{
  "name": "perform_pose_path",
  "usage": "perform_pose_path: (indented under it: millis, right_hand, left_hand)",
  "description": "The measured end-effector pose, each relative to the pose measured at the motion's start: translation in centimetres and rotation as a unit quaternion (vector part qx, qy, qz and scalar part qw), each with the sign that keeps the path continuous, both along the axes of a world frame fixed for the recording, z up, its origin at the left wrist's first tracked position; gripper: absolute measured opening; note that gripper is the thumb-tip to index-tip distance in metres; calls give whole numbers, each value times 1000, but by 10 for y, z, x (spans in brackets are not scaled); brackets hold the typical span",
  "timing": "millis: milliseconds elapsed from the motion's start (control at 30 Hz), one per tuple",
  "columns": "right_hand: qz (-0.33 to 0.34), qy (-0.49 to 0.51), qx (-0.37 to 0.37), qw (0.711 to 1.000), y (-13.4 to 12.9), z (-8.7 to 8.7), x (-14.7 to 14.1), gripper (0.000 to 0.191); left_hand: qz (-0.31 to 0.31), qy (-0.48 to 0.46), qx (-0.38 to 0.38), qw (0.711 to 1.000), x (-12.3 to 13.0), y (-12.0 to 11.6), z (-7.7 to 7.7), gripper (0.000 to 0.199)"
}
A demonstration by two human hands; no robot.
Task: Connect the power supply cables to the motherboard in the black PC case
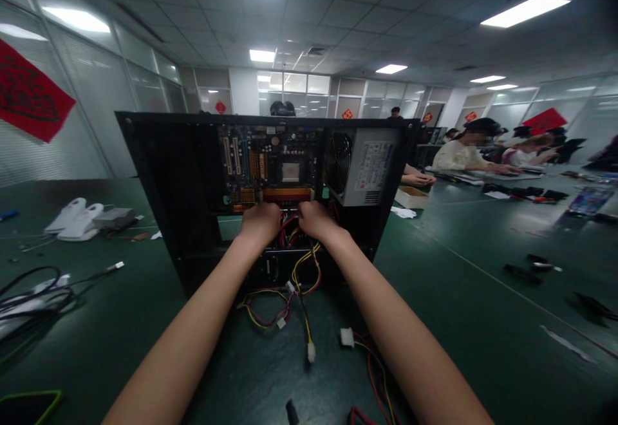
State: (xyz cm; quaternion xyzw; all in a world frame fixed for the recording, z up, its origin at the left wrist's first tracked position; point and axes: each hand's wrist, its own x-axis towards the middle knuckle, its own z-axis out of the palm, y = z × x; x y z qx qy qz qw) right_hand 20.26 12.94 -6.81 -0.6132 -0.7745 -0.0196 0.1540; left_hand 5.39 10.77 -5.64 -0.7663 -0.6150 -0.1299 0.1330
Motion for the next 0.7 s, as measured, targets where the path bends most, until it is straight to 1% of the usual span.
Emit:
perform_pose_path:
  millis: [700]
  right_hand:
    - [0, 11, -7, 1000, -1, 2, -2, 29]
  left_hand:
    - [-2, 7, -16, 1000, 1, 3, 0, 42]
